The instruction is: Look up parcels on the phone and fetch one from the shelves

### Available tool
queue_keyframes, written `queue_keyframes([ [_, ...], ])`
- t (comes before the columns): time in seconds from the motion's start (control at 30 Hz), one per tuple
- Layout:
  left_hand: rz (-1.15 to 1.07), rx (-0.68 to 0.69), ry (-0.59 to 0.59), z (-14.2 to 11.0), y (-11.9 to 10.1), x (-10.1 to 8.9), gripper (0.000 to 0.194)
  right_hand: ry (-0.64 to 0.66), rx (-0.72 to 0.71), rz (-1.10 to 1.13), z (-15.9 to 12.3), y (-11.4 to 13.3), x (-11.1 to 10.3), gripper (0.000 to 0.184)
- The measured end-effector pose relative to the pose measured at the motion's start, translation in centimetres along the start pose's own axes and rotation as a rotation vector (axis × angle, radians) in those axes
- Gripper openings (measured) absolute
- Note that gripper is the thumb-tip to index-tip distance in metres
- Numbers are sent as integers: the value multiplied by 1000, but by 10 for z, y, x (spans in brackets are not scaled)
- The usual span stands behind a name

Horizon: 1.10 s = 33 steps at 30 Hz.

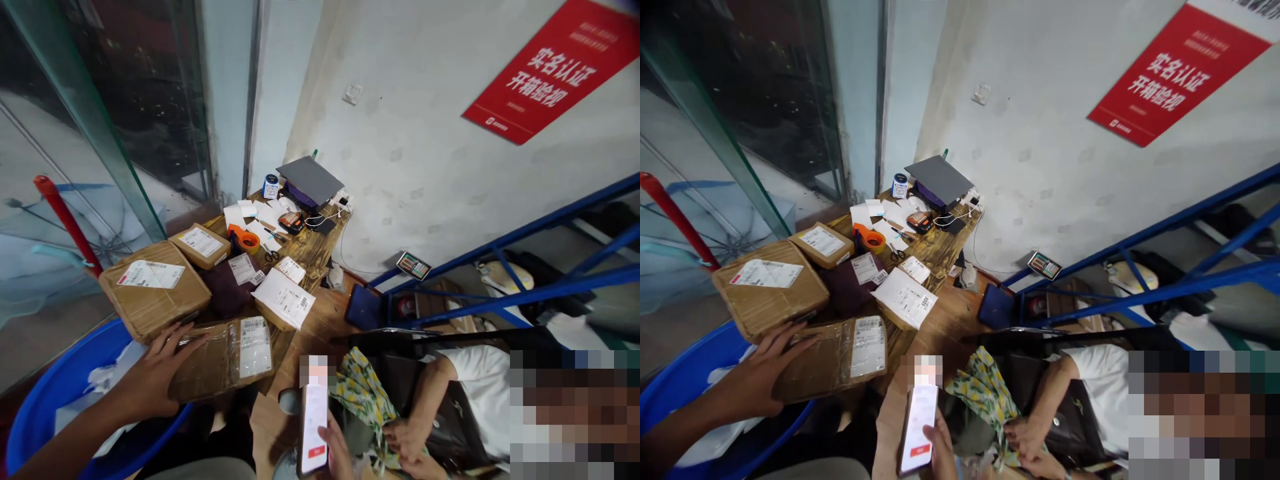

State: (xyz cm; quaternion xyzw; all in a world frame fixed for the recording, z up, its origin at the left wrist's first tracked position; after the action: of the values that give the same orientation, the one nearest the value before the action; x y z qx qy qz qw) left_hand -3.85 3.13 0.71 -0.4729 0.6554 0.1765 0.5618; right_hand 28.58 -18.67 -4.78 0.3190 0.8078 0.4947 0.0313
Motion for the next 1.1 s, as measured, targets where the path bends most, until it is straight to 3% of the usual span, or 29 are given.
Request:
queue_keyframes([
  [0.07, 62, 11, -69, -1, 0, 6, 97, 33, 0, 183, 7, 26, 22, 46],
  [0.17, 166, 12, -155, -4, -4, 14, 92, 109, -60, 287, 18, 66, 62, 64],
  [0.3, 269, -12, -226, -7, -19, 24, 90, 291, -110, 342, 24, 91, 93, 75],
  [0.37, 268, 12, -243, -9, -32, 30, 94, 321, -135, 320, 25, 91, 96, 71],
  [0.5, 162, 172, -156, -5, -64, 42, 99, 364, -145, 231, 25, 86, 92, 61],
  [0.67, 94, 216, -231, 13, -89, 46, 72, 449, -138, 163, 28, 90, 89, 75],
  [0.83, 146, 182, -420, 28, -100, 41, 41, 322, -59, 247, 34, 89, 84, 88],
  [0.9, 217, 184, -461, 30, -107, 38, 38, 261, -11, 315, 36, 86, 83, 96],
  [1.1, 366, 94, -431, 32, -127, 31, 38, 148, 69, 384, 42, 88, 84, 110],
])
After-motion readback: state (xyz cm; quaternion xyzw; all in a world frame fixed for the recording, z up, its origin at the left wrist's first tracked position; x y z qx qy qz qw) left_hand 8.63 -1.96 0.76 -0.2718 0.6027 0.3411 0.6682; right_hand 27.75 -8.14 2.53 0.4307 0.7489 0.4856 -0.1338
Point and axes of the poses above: each hand's wrist, its own z-axis towards the middle knuckle, its own x-axis out of the palm, y = z × x, the point moved 1 cm from there along z, towards the middle knuckle, and after that the axes turned 7 degrees about y, right-handed, at the moved point
